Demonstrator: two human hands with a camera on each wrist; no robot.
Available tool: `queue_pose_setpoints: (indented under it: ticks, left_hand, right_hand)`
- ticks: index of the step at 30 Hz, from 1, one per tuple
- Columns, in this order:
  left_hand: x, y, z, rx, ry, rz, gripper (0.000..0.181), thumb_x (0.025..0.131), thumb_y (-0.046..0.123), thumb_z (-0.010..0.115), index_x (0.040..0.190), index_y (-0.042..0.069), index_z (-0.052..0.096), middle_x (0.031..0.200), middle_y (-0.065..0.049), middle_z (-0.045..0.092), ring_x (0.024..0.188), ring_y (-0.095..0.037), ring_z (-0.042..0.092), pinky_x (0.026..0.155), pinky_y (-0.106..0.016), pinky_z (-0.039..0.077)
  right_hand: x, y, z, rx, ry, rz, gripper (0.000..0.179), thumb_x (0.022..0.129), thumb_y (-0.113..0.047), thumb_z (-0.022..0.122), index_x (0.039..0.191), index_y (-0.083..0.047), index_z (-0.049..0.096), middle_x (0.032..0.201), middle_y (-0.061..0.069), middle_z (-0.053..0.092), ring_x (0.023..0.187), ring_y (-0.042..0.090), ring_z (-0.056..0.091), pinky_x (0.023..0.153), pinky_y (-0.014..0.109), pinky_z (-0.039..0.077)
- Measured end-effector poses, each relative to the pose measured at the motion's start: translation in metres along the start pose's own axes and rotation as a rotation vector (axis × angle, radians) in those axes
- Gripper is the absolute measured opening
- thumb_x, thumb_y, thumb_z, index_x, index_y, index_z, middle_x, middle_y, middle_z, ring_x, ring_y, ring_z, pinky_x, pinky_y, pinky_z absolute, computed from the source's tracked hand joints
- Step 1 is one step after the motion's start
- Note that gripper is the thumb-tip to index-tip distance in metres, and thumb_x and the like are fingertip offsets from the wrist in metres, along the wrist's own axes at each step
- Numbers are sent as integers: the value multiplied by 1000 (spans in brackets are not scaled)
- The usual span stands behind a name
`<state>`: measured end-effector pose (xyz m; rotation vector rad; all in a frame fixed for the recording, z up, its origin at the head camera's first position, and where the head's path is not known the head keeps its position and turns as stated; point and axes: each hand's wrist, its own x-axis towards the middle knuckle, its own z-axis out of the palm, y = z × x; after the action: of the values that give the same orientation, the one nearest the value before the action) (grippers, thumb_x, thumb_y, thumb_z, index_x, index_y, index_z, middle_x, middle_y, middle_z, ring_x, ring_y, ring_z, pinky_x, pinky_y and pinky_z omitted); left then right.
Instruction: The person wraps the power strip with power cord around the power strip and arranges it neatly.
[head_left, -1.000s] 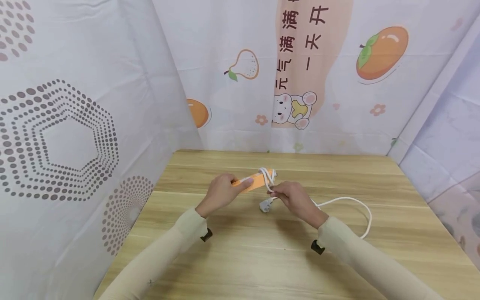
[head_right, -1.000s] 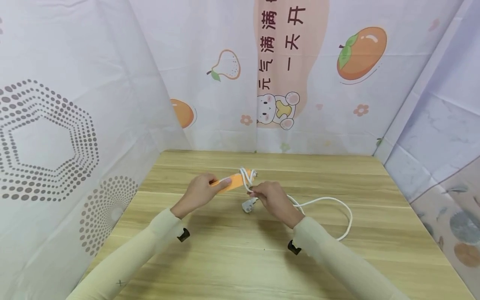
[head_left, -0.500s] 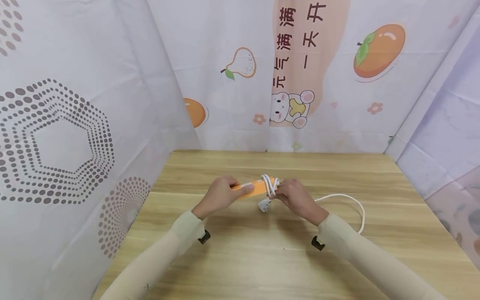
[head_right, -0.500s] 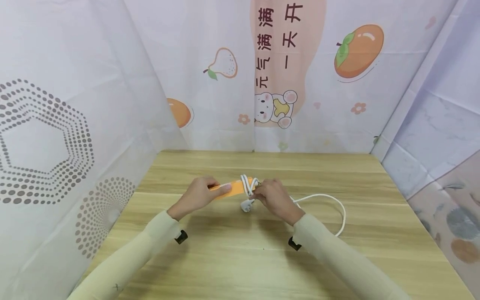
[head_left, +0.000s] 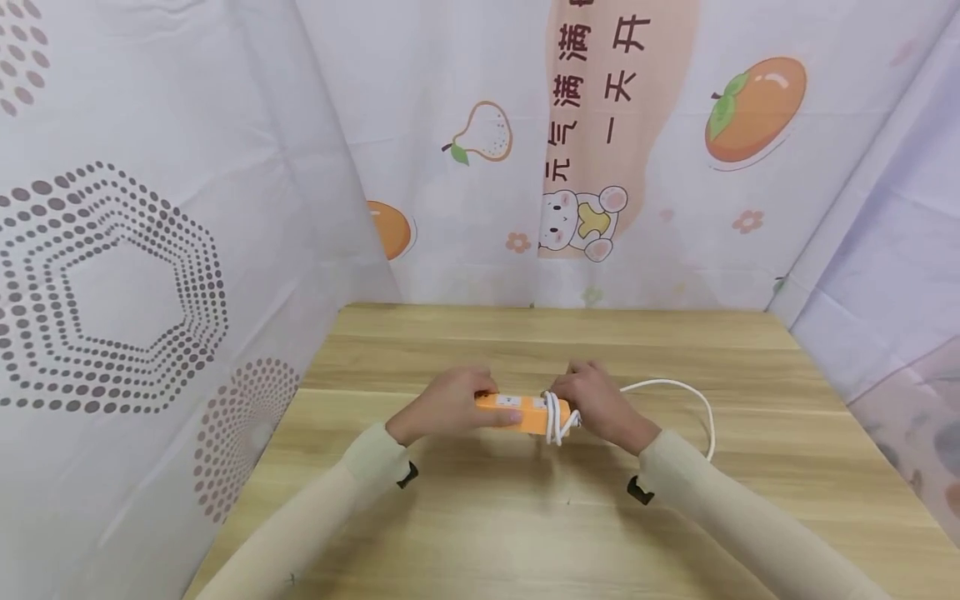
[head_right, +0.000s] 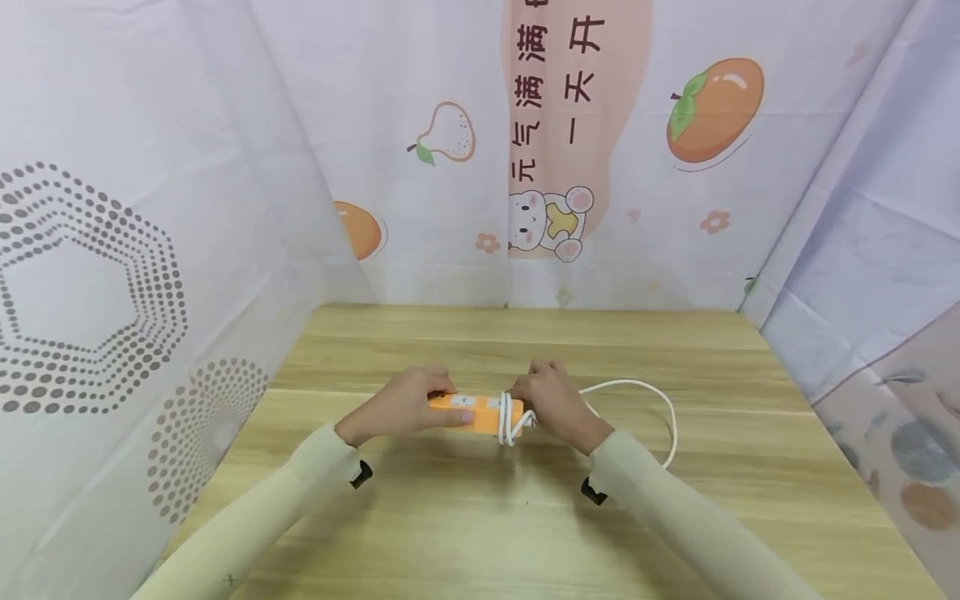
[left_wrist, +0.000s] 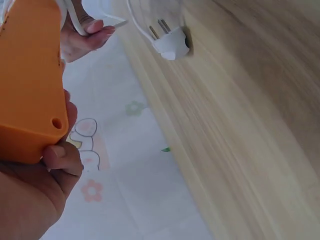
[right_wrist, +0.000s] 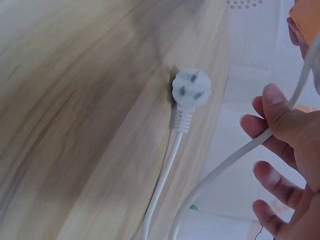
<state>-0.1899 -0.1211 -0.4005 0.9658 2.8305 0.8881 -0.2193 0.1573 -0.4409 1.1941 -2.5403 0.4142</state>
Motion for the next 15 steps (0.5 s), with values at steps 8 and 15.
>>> queue_pose_setpoints:
  ticks: [8, 15]
  left_hand:
    - [1, 4, 10, 204, -29, 73, 51, 82, 72, 72, 68, 24, 61, 71, 7, 48, 58, -9, 42, 53, -24, 34]
    - [-2, 0, 23, 372, -22, 123, 55, 81, 75, 70, 80, 20, 67, 75, 10, 45, 62, -7, 43, 52, -21, 37]
  right_hand:
    - [2, 3, -5, -82, -12, -59, 14, 83, -15, 86, 95, -22, 83, 91, -10, 75, 78, 15, 47, 69, 34, 34]
    - [6, 0, -9, -144, -35, -98, 11, 81, -27, 86, 90, -22, 83, 83, -9, 70, 74, 14, 39, 68, 33, 31]
